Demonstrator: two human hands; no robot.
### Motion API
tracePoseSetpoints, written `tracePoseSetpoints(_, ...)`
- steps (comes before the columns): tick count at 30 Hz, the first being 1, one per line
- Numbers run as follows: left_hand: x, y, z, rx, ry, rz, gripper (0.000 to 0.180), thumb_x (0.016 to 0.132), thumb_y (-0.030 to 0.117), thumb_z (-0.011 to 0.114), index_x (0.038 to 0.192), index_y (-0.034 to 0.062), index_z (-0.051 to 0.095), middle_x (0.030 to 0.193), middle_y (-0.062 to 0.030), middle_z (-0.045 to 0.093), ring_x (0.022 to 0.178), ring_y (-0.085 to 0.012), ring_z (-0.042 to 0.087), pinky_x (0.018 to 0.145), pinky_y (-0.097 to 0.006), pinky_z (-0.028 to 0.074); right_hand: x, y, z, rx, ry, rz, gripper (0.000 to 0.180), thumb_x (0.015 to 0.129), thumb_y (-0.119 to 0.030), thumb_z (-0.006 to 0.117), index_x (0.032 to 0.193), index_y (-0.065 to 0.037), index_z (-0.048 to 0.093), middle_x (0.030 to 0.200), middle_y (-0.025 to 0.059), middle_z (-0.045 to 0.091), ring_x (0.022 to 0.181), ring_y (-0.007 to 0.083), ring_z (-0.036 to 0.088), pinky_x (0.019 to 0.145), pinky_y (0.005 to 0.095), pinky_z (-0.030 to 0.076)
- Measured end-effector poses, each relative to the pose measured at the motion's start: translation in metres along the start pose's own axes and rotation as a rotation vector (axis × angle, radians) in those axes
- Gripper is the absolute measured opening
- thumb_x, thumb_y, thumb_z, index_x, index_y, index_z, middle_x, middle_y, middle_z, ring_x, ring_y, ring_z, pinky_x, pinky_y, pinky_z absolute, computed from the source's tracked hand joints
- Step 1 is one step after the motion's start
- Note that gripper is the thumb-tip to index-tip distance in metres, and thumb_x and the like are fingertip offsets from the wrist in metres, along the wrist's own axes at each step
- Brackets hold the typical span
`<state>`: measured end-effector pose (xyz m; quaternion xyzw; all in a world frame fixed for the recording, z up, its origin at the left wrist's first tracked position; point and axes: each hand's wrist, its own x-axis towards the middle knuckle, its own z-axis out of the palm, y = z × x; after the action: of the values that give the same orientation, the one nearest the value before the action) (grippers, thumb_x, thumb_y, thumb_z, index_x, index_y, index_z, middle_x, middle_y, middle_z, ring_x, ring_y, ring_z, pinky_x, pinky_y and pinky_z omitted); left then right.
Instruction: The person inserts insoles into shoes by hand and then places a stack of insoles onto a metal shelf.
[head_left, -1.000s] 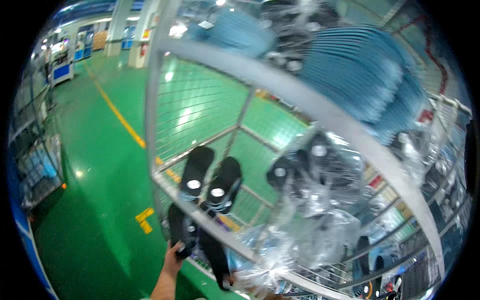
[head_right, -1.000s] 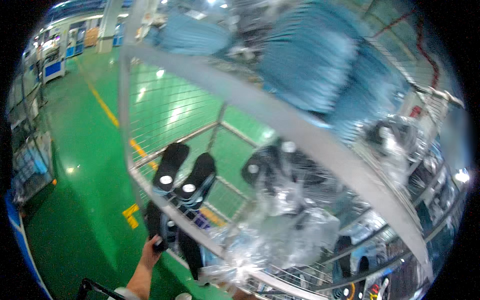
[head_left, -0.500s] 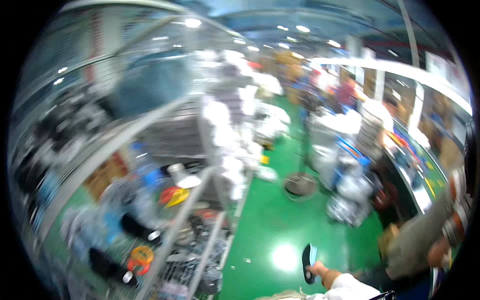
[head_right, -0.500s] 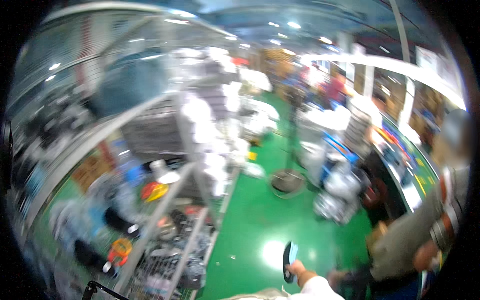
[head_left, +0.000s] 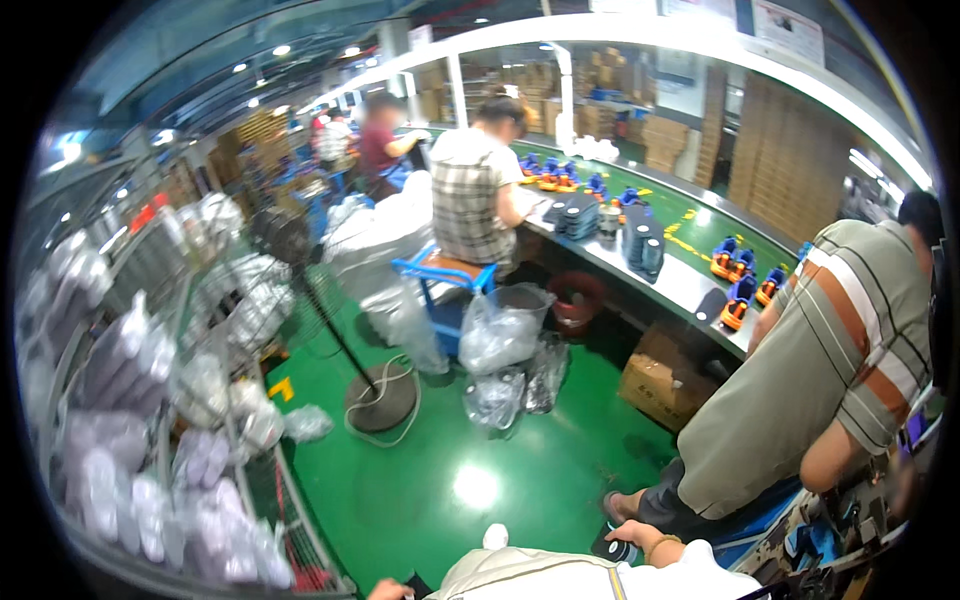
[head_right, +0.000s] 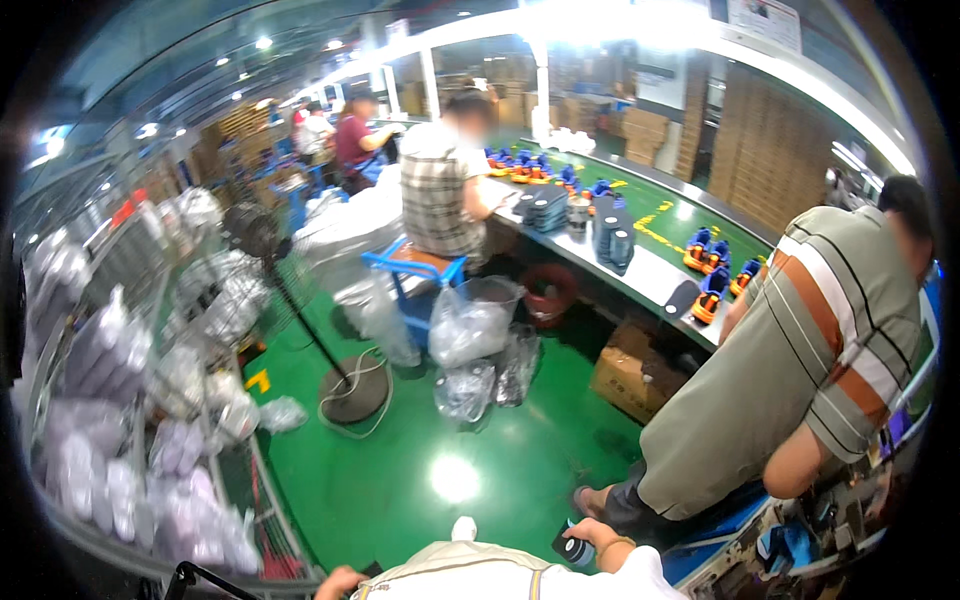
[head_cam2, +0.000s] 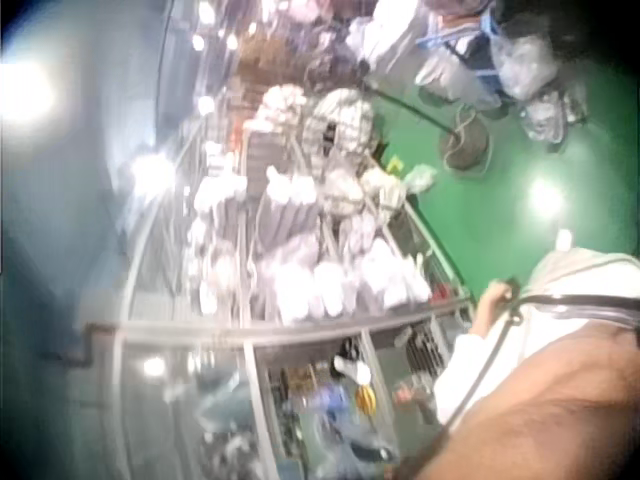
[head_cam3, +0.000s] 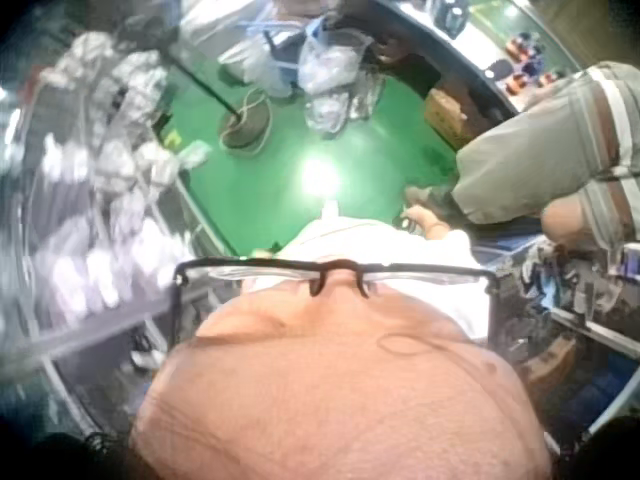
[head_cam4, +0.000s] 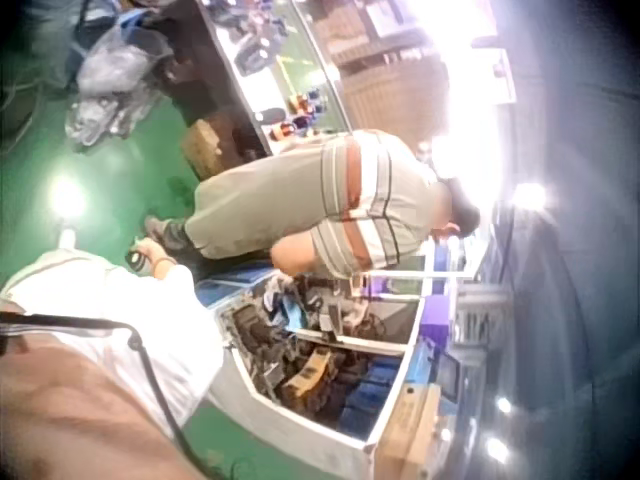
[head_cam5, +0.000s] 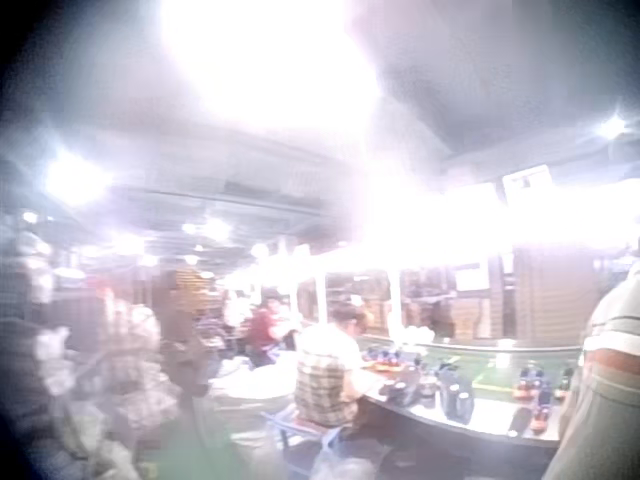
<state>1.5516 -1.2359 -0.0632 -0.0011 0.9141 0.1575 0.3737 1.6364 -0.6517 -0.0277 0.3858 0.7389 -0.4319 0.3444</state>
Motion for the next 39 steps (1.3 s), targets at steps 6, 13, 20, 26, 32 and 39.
tracePoseSetpoints(6,0.111,0.377,-0.268,-0.111,0.002,0.523,0.050,0.063,0.033,0.068,0.099,-0.0004,0.057,0.090,-0.0141,0.061,0.082,-0.0221,0.058,0.072,-0.033,0.046,-0.037,-0.080,-0.109,0.994,0.208,-0.165,0.023,0.074,-0.015,0.065,0.085,0.005,0.062,0.078,0.0088,0.062,0.066,0.0166,0.060,0.061,0.0307,0.049)
tracePoseSetpoints(13,0.150,0.790,-0.276,-0.860,-0.626,1.130,0.036,0.083,0.019,0.060,0.114,0.0026,0.047,0.103,-0.0039,0.054,0.095,-0.0095,0.050,0.083,-0.025,0.040,-0.064,-0.173,-0.334,1.626,0.556,-0.999,0.022,0.084,-0.011,0.051,0.106,-0.004,0.051,0.101,0.0087,0.058,0.093,0.0205,0.057,0.082,0.0353,0.047)
tracePoseSetpoints(20,0.269,1.079,-0.149,-1.263,-0.927,0.648,0.042,0.084,0.023,0.060,0.120,0.0123,0.041,0.109,-0.0018,0.051,0.100,-0.0129,0.049,0.086,-0.032,0.040,0.122,-0.223,-0.575,1.770,0.805,-1.278,0.048,0.083,-0.010,0.053,0.128,-0.009,0.036,0.123,0.0032,0.046,0.113,0.0198,0.042,0.101,0.0342,0.027)
tracePoseSetpoints(26,0.355,1.128,-0.072,-0.647,-0.868,0.394,0.042,0.089,0.032,0.048,0.123,0.0122,0.034,0.121,-0.0058,0.044,0.109,-0.0246,0.045,0.080,-0.046,0.044,0.274,-0.164,-0.597,1.281,1.057,-0.143,0.041,0.087,-0.029,0.051,0.105,0.009,0.051,0.091,0.0124,0.059,0.086,0.0160,0.052,0.078,0.0291,0.040)
tracePoseSetpoints(32,0.349,1.116,-0.153,0.254,-1.192,0.379,0.060,0.088,0.043,0.045,0.133,0.0081,0.026,0.128,-0.0119,0.043,0.115,-0.0274,0.042,0.094,-0.037,0.035,0.265,-0.192,-0.601,1.100,1.388,-0.189,0.039,0.085,-0.016,0.055,0.117,0.004,0.047,0.102,0.0126,0.060,0.094,0.0185,0.055,0.084,0.0277,0.041)
tracePoseSetpoints(39,0.355,1.215,-0.337,0.554,-1.666,1.081,0.053,0.092,0.033,0.042,0.134,0.0032,0.029,0.129,-0.0146,0.042,0.120,-0.0241,0.039,0.099,-0.031,0.031,0.242,-0.180,-0.613,1.162,1.483,-0.025,0.045,0.082,-0.011,0.059,0.121,0.006,0.044,0.114,0.0114,0.054,0.102,0.0165,0.051,0.090,0.0272,0.037)
